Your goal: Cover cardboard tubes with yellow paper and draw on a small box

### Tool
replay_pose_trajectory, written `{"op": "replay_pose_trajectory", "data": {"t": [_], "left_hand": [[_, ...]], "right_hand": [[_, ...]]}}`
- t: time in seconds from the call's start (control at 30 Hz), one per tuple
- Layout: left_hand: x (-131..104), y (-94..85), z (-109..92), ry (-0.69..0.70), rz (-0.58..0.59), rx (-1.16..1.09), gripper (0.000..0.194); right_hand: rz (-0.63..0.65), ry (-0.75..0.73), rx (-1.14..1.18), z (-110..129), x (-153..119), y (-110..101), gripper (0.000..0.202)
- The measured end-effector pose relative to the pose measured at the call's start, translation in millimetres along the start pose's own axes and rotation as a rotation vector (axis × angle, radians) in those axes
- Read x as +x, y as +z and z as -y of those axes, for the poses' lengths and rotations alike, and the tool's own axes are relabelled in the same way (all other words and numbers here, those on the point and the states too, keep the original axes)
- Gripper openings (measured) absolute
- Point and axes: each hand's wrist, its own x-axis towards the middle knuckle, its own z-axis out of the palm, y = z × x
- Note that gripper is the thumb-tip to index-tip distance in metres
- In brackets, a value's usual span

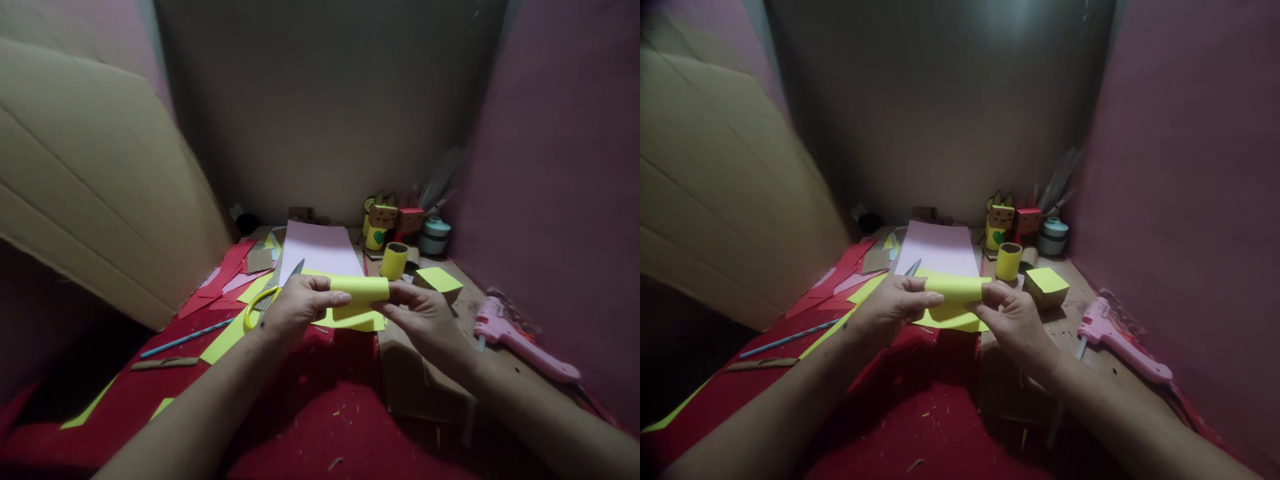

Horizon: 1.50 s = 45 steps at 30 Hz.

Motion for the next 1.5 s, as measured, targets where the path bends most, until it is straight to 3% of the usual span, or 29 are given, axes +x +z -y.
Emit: {"op": "replay_pose_trajectory", "data": {"t": [0.1,0.2,0.3,0.37,0.43,0.6,0.73,0.93,1.17,1.4,1.5], "left_hand": [[-1.6,0.1,-0.9,-0.021,-0.009,0.019,0.018],[-4.9,3.5,-1.4,0.020,-0.013,0.035,0.017],[-6.9,7.3,-0.6,0.201,-0.092,0.212,0.016],[-6.9,8.9,1.1,0.340,-0.162,0.387,0.023],[-6.1,9.5,3.3,0.384,-0.167,0.487,0.021],[-2.1,7.1,7.0,0.263,-0.113,0.421,0.030],[1.2,3.7,8.0,0.152,-0.039,0.215,0.009],[0.7,3.6,4.0,0.073,-0.032,0.167,0.009],[-0.5,5.3,3.3,0.115,-0.057,0.265,0.014],[-1.0,5.4,4.5,0.293,-0.068,0.409,0.028],[0.2,5.8,5.1,0.241,-0.076,0.394,0.029]], "right_hand": [[-0.085,-0.029,-0.125,-4.0,-1.7,1.7,0.020],[-0.104,0.091,0.084,-2.9,-0.7,5.6,0.019],[-0.072,0.251,0.364,-0.9,2.1,7.6,0.020],[-0.077,0.327,0.452,-2.0,4.1,6.3,0.020],[-0.093,0.386,0.483,-4.9,6.0,3.6,0.020],[-0.075,0.443,0.501,-8.5,7.6,0.4,0.026],[-0.076,0.356,0.450,-6.4,5.3,3.0,0.029],[0.019,0.337,0.461,-10.9,2.2,0.7,0.027],[0.028,0.354,0.445,-9.2,2.7,-1.1,0.026],[0.001,0.401,0.370,-11.3,4.9,-3.4,0.029],[0.019,0.387,0.357,-11.5,4.3,-4.5,0.027]]}}
